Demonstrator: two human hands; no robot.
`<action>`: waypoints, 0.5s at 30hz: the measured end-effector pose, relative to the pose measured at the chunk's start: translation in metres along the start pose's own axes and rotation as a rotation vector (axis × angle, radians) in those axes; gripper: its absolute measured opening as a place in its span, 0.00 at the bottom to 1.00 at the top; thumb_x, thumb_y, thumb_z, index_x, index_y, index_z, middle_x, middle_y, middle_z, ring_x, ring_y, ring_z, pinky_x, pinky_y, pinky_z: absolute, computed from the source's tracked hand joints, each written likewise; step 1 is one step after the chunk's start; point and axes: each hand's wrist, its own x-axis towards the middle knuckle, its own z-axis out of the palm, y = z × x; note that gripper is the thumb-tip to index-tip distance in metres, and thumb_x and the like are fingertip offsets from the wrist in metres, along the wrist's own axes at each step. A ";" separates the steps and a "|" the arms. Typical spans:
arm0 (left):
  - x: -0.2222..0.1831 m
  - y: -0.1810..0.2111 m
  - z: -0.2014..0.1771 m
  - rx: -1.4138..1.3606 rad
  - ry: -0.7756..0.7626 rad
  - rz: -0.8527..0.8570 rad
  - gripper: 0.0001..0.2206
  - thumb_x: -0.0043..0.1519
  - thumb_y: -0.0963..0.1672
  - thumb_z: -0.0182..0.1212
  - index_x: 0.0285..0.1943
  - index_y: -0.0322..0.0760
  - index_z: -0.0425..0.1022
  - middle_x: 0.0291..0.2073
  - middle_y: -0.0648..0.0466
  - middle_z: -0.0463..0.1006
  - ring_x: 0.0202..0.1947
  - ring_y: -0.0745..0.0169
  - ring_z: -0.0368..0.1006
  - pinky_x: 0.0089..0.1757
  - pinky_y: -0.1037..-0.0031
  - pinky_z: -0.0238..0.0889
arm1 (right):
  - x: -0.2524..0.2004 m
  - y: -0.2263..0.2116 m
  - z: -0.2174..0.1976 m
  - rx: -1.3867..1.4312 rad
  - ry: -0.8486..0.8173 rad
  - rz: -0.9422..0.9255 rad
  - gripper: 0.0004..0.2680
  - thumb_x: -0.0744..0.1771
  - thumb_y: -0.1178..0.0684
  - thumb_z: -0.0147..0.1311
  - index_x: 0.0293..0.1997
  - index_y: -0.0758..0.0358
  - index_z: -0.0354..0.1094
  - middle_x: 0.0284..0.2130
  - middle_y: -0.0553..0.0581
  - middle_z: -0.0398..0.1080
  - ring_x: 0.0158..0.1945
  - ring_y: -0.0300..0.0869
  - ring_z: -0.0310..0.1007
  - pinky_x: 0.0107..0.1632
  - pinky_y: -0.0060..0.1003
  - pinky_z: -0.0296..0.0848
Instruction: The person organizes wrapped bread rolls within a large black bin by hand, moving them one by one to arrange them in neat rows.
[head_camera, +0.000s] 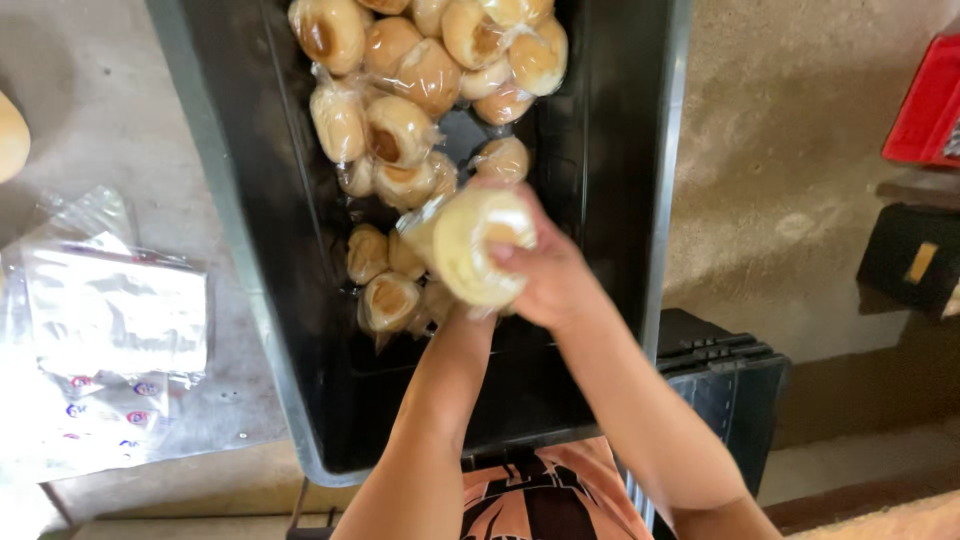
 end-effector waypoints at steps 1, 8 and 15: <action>0.014 0.016 -0.019 0.247 -0.099 -0.412 0.23 0.73 0.45 0.53 0.77 0.37 0.59 0.72 0.44 0.62 0.73 0.49 0.58 0.69 0.60 0.53 | 0.000 -0.010 0.001 -0.094 0.006 -0.094 0.26 0.64 0.64 0.63 0.70 0.60 0.56 0.63 0.55 0.63 0.66 0.46 0.67 0.68 0.44 0.69; 0.025 0.002 -0.032 0.760 -0.231 -0.510 0.25 0.69 0.47 0.56 0.75 0.39 0.60 0.70 0.45 0.63 0.71 0.48 0.58 0.69 0.56 0.48 | -0.002 -0.062 0.014 -0.276 0.051 -0.268 0.19 0.68 0.65 0.59 0.66 0.59 0.56 0.55 0.54 0.67 0.62 0.44 0.69 0.66 0.41 0.71; 0.035 0.001 -0.021 1.403 -0.408 -0.633 0.29 0.64 0.50 0.59 0.74 0.40 0.61 0.67 0.46 0.65 0.69 0.48 0.58 0.69 0.51 0.43 | 0.006 -0.045 -0.005 -0.460 0.123 -0.326 0.17 0.70 0.67 0.57 0.63 0.61 0.56 0.52 0.59 0.67 0.57 0.44 0.71 0.61 0.42 0.72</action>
